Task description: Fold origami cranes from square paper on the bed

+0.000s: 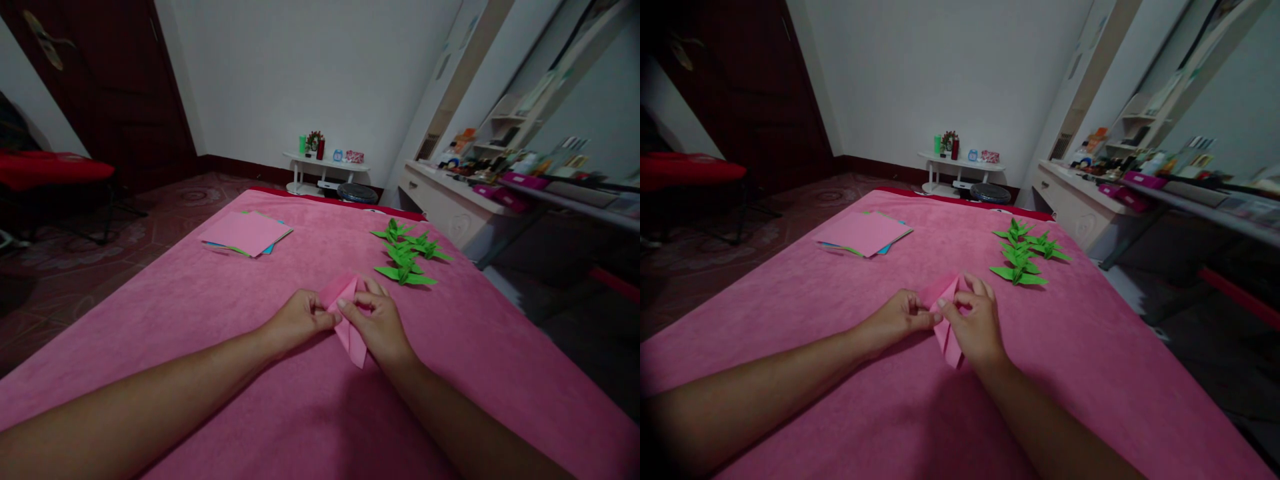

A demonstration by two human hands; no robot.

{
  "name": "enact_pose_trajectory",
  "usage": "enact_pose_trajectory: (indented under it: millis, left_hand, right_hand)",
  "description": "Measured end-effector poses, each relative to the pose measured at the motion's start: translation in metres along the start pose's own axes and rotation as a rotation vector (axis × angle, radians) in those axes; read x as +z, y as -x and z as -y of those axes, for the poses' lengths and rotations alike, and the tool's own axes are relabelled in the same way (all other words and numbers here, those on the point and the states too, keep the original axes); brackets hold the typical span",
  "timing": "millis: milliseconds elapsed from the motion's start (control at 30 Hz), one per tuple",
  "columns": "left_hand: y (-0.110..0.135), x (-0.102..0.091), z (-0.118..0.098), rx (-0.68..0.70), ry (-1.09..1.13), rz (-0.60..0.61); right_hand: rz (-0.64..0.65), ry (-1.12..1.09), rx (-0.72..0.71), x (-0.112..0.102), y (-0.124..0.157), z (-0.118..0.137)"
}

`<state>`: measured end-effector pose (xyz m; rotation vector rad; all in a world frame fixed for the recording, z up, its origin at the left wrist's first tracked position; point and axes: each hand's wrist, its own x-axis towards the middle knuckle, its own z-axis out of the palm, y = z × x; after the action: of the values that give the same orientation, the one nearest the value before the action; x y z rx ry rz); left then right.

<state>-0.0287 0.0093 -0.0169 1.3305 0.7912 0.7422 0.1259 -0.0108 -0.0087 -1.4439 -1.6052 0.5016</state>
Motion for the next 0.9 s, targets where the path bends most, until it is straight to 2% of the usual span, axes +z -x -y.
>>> enact_pose_trajectory:
  millis: [133,267,400,600,767,900]
  left_hand:
    - [0.0002,0.0011,-0.0006,0.017,-0.019,0.030]
    - [-0.0005,-0.0001,0.0016,0.025,-0.055,0.037]
    - [-0.0017,-0.0006,0.0028,0.016,-0.075,0.027]
    - [-0.0057,-0.0016,0.0076,0.029,0.052,0.077]
    - [-0.0036,-0.0004,0.0043,0.015,0.073,0.068]
    - [-0.0020,0.0015,0.0003,-0.011,0.232,0.078]
  right_hand:
    - [-0.062,0.128,-0.111,0.0024,0.0025,-0.0008]
    - [-0.080,0.165,-0.153,0.0045,0.0035,0.0001]
    - [-0.051,0.141,-0.139,0.0061,0.0019,-0.0005]
    - [-0.022,0.065,-0.054,0.0058,0.0002,0.0009]
    - [-0.017,0.040,-0.049,0.0062,0.0012,-0.0004]
    - [-0.006,-0.049,-0.071,0.0050,-0.0003,0.0011]
